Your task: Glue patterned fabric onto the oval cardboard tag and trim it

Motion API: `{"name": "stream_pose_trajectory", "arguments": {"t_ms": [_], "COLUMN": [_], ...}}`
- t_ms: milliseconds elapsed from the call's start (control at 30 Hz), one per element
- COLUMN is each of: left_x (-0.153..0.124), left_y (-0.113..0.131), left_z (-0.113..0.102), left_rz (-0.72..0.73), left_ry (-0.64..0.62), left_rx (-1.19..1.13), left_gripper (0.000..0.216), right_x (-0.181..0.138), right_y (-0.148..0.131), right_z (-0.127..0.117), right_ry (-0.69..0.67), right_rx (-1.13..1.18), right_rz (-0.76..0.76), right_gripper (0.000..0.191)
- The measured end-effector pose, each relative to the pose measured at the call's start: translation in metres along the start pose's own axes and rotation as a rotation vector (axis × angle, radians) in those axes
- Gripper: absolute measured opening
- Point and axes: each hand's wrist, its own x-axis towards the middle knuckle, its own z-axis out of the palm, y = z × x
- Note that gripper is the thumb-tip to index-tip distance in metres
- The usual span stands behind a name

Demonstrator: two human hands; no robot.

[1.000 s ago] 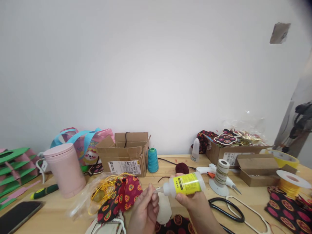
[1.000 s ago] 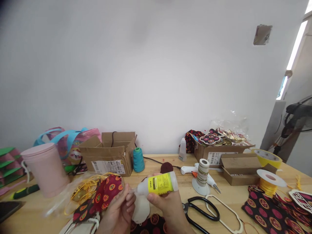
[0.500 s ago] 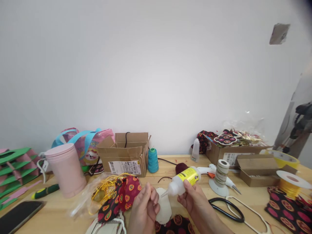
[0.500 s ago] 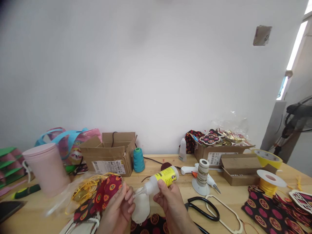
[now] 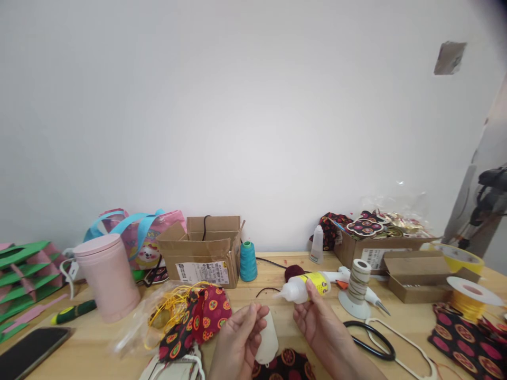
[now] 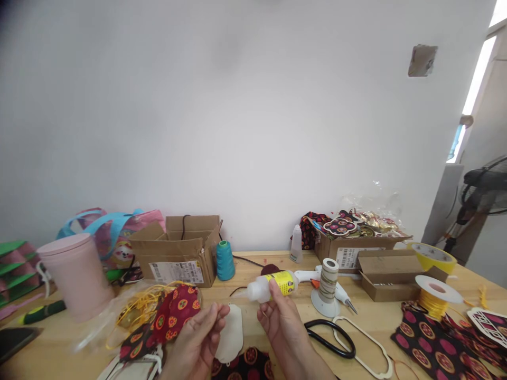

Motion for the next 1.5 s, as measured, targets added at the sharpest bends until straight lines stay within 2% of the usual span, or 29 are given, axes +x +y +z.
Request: {"name": "stream_pose_trajectory", "arguments": {"t_ms": [167, 433, 733, 967, 1133, 1333, 1433, 1500], "left_x": [-0.002, -0.006, -0.008, -0.006, -0.007, 0.001, 0.001, -0.005], "left_y": [0.001, 0.001, 0.001, 0.001, -0.002, -0.008, -0.003, 0.004], "left_z": [-0.001, 0.003, 0.007, 0.004, 0.003, 0.003, 0.007, 0.002], "left_rz": [-0.021, -0.035, -0.089, -0.037, 0.026, 0.056, 0.057, 0.069], "left_ry": [0.036, -0.012, -0.046, -0.020, -0.109, -0.134, -0.159, -0.184], "left_rx": [-0.010, 0.003, 0.068, 0.036, 0.073, 0.084, 0.055, 0.046], "left_gripper": [0.013, 0.039, 0.011, 0.032, 0.031, 0.050, 0.052, 0.050], "right_x": [0.001, -0.001, -0.002, 0.000, 0.002, 0.005, 0.006, 0.006], "right_y": [-0.002, 0.002, 0.002, 0.002, -0.001, -0.002, -0.001, -0.002], "right_z": [-0.001, 0.001, 0.001, 0.000, 0.000, -0.001, -0.002, -0.002], "right_ry": [0.011, -0.017, -0.040, -0.036, -0.019, 0.026, 0.039, 0.039], "right_rx": [0.042, 0.053, 0.070, 0.070, 0.072, 0.074, 0.067, 0.064], "right_rz": [0.023, 0.048, 0.046, 0.067, 0.057, 0.045, 0.041, 0.043], "right_gripper": [0.024, 0.025, 0.026, 0.022, 0.027, 0.031, 0.035, 0.038]}}
